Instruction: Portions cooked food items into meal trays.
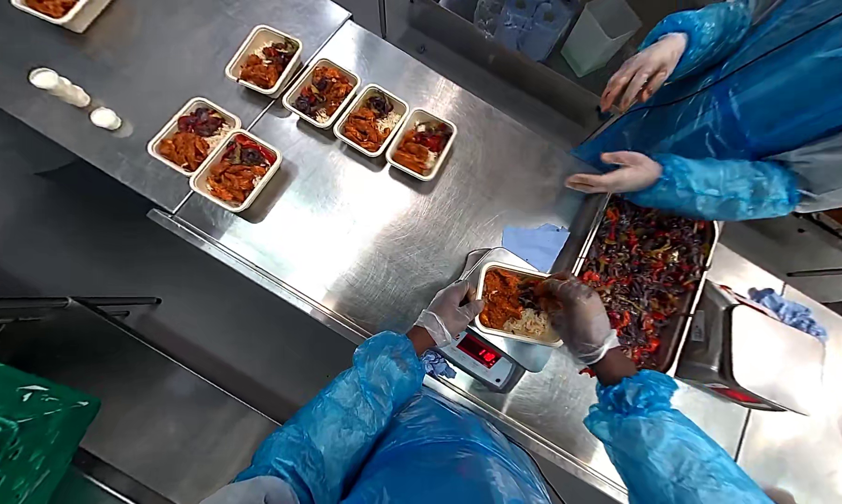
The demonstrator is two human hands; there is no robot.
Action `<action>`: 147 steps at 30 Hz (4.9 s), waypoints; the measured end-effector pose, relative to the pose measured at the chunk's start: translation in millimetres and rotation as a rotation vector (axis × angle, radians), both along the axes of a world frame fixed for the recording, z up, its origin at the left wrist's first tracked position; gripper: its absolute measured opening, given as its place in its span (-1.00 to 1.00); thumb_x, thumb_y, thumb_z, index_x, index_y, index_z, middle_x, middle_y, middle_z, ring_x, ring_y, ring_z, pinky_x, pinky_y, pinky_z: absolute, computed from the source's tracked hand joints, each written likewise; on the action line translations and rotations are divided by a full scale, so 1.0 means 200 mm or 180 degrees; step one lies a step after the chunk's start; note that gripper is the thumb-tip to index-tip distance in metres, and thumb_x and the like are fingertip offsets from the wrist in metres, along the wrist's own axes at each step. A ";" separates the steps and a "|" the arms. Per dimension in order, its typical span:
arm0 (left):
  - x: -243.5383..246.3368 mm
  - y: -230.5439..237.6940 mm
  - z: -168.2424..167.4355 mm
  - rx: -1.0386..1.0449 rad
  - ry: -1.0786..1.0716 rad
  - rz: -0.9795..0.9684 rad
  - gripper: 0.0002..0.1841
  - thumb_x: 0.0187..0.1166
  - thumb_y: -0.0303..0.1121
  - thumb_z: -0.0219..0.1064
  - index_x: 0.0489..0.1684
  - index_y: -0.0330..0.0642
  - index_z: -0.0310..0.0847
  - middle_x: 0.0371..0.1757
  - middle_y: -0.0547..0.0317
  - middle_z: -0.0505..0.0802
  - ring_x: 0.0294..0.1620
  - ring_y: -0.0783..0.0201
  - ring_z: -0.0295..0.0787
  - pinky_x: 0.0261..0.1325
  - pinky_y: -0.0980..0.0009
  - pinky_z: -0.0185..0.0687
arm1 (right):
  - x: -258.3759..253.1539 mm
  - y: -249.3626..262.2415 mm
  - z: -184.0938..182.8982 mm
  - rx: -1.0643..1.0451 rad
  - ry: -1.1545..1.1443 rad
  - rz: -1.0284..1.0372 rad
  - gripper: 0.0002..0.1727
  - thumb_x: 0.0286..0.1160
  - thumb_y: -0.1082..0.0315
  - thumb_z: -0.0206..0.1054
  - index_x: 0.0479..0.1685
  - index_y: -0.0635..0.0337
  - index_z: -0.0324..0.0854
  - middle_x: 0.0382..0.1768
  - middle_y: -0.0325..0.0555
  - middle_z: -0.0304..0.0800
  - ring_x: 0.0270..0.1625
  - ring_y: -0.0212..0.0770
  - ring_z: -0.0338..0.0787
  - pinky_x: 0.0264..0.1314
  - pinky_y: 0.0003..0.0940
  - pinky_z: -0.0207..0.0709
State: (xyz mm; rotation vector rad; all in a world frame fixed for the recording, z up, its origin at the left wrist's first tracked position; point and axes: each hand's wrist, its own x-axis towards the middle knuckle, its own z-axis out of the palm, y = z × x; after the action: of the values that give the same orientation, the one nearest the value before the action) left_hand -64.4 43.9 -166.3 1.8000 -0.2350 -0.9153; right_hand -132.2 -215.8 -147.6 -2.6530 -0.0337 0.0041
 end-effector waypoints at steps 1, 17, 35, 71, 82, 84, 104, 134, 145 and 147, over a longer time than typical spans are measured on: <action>0.00 0.00 0.00 -0.0005 -0.0031 -0.0021 -0.79 0.75 -0.27 0.29 -0.14 -0.26 0.59 -0.18 -0.08 0.73 -0.31 0.09 0.67 -0.27 0.14 0.61 | 0.02 0.01 -0.03 -0.0026 0.0014 -0.0089 -0.82 0.35 0.60 0.46 -0.14 0.19 0.83 0.03 0.09 0.80 0.04 0.09 0.83 0.07 0.16 0.72; 0.02 0.01 -0.01 0.0013 -0.0125 -0.0022 -0.79 0.69 -0.28 0.36 -0.11 -0.30 0.67 -0.15 -0.13 0.80 -0.19 0.01 0.76 -0.06 -0.01 0.67 | -0.05 0.10 0.06 0.0188 0.0365 -0.0449 -0.76 0.39 0.58 0.45 -0.03 0.10 0.80 0.14 0.13 0.75 0.05 0.15 0.81 0.04 0.27 0.69; 0.07 -0.04 -0.26 0.0093 -0.0264 -0.0215 -0.79 0.63 -0.26 0.40 -0.10 -0.25 0.69 -0.15 -0.04 0.82 -0.11 0.09 0.79 0.06 0.03 0.72 | -0.11 0.30 -0.11 -0.0271 -0.0021 -0.0111 -0.81 0.19 0.55 0.54 -0.22 0.16 0.79 0.05 0.14 0.77 0.14 0.18 0.78 0.13 0.24 0.67; 0.08 0.10 -0.04 -0.0091 -0.0113 -0.0179 -0.76 0.76 -0.30 0.26 0.13 -0.30 0.65 -0.10 -0.12 0.82 -0.21 0.12 0.77 -0.04 0.12 0.71 | -0.07 0.36 0.13 0.0389 0.0624 -0.0610 -0.57 0.54 0.48 0.36 0.41 0.16 0.69 0.40 0.29 0.66 0.38 0.31 0.68 0.39 0.34 0.50; 0.29 0.39 -0.12 0.0247 -0.0358 0.0459 -0.79 0.76 -0.38 0.23 0.05 -0.36 0.66 -0.10 -0.11 0.83 -0.16 0.10 0.83 0.04 0.10 0.78 | -0.45 -0.48 0.14 0.1607 -0.0121 -0.2718 -0.73 0.63 0.43 0.31 0.22 0.23 0.72 0.19 -0.02 0.84 0.16 -0.25 0.82 0.33 -0.21 0.66; 0.29 0.38 -0.11 0.0292 -0.0306 0.0488 -0.80 0.76 -0.38 0.22 0.05 -0.35 0.66 -0.10 -0.09 0.83 -0.17 0.12 0.83 0.03 0.12 0.78 | -0.48 -0.59 0.02 0.1185 0.0076 -0.2976 -0.74 0.60 0.37 0.38 0.19 0.18 0.74 0.15 0.06 0.83 0.16 -0.10 0.80 0.30 0.00 0.61; 0.05 0.10 0.01 0.0108 -0.0211 -0.0190 -0.79 0.81 -0.31 0.18 0.07 -0.26 0.63 -0.27 -0.02 0.75 -0.40 0.22 0.66 -0.25 0.26 0.64 | -0.21 -0.73 -0.55 -0.0626 0.1105 -0.2462 -0.60 0.44 0.37 0.47 0.28 0.20 0.73 0.31 0.45 0.68 0.39 0.48 0.65 0.36 0.52 0.49; 0.14 0.17 -0.16 0.0244 -0.0257 0.0208 -0.77 0.76 -0.32 0.24 0.05 -0.33 0.68 -0.16 -0.07 0.84 -0.20 0.13 0.83 0.03 0.11 0.77 | -0.12 0.09 -0.02 0.0943 -0.0197 -0.0784 -0.79 0.46 0.54 0.40 -0.01 0.12 0.81 0.04 -0.01 0.86 0.02 -0.01 0.86 0.08 0.13 0.73; 0.17 0.33 -0.15 0.0288 -0.0382 0.0522 -0.78 0.75 -0.33 0.25 0.05 -0.33 0.68 -0.13 -0.07 0.84 -0.20 0.14 0.83 0.01 0.13 0.78 | -0.12 -0.08 0.31 0.0972 -0.0403 -0.1229 -0.80 0.51 0.53 0.39 0.04 0.17 0.78 0.14 -0.08 0.86 0.17 -0.25 0.85 0.24 -0.21 0.76; 0.18 0.33 -0.15 0.0298 -0.0342 0.0545 -0.78 0.76 -0.34 0.24 0.06 -0.33 0.68 -0.13 -0.07 0.84 -0.20 0.14 0.82 0.01 0.12 0.77 | -0.14 -0.08 0.31 0.1010 -0.0366 -0.1333 -0.80 0.50 0.53 0.40 0.03 0.15 0.78 0.13 -0.11 0.87 0.15 -0.28 0.85 0.21 -0.26 0.75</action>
State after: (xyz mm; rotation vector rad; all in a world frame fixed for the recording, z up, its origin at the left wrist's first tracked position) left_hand -28.9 109.3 -195.5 1.9258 -0.1051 -0.7198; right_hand -160.2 -232.2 -85.0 -2.2933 0.4455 -0.2689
